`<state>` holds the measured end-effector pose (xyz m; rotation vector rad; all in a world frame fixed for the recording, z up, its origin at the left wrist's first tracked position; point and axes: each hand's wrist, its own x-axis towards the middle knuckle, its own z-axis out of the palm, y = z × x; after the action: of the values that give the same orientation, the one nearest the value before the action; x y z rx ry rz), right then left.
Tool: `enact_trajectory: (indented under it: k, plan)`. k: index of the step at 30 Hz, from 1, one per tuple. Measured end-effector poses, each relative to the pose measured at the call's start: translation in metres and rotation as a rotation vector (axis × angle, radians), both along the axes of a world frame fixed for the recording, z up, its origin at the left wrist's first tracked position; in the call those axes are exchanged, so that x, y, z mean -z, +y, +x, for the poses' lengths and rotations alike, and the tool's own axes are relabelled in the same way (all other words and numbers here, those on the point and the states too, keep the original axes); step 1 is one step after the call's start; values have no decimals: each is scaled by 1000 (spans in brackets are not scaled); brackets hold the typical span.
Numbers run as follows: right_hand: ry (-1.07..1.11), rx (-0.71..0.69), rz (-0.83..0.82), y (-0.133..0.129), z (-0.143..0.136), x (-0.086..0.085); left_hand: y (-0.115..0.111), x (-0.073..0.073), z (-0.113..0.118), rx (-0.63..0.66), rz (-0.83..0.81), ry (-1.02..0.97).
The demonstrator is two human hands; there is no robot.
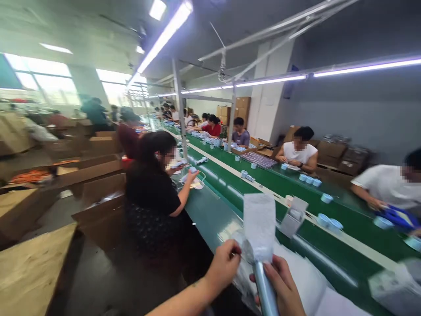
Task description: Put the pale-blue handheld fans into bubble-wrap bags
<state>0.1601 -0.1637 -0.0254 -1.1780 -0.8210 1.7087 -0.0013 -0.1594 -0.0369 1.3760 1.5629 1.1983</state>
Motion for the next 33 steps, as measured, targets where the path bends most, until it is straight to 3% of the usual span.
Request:
enact_trajectory:
  k: [3,6,9,12,15,19,22,26,29,31,33]
  plan:
    - [123,-26,28,3,0,-19,11,-28,-4,135,0,-412]
    - [207,-33,28,6,3,-23,22,-45,-5,342,-94,-486]
    - [267,-25,18,5,6,-19,24,-43,0,376,-96,-446]
    - [312,7,7,3,7,-15,22,-30,5,228,-1,-449]
    - [306,52,5,1,6,-14,18,-20,6,143,162,-188]
    - [247,20,-30,0,7,-9,7,-21,9,248,629,362]
    - [213,-87,-72,-1,9,0,-4,-28,13,375,803,533]
    - [126,-54,-211,-8,7,11,-17,-32,7,554,750,616]
    - [72,-25,-336,-25,8,17,-26,-31,-4,534,580,583]
    - [-64,-67,-334,-41,13,17,-34,-31,-9,568,465,543]
    - [-256,-126,-297,-57,23,13,-41,-31,-10,704,378,475]
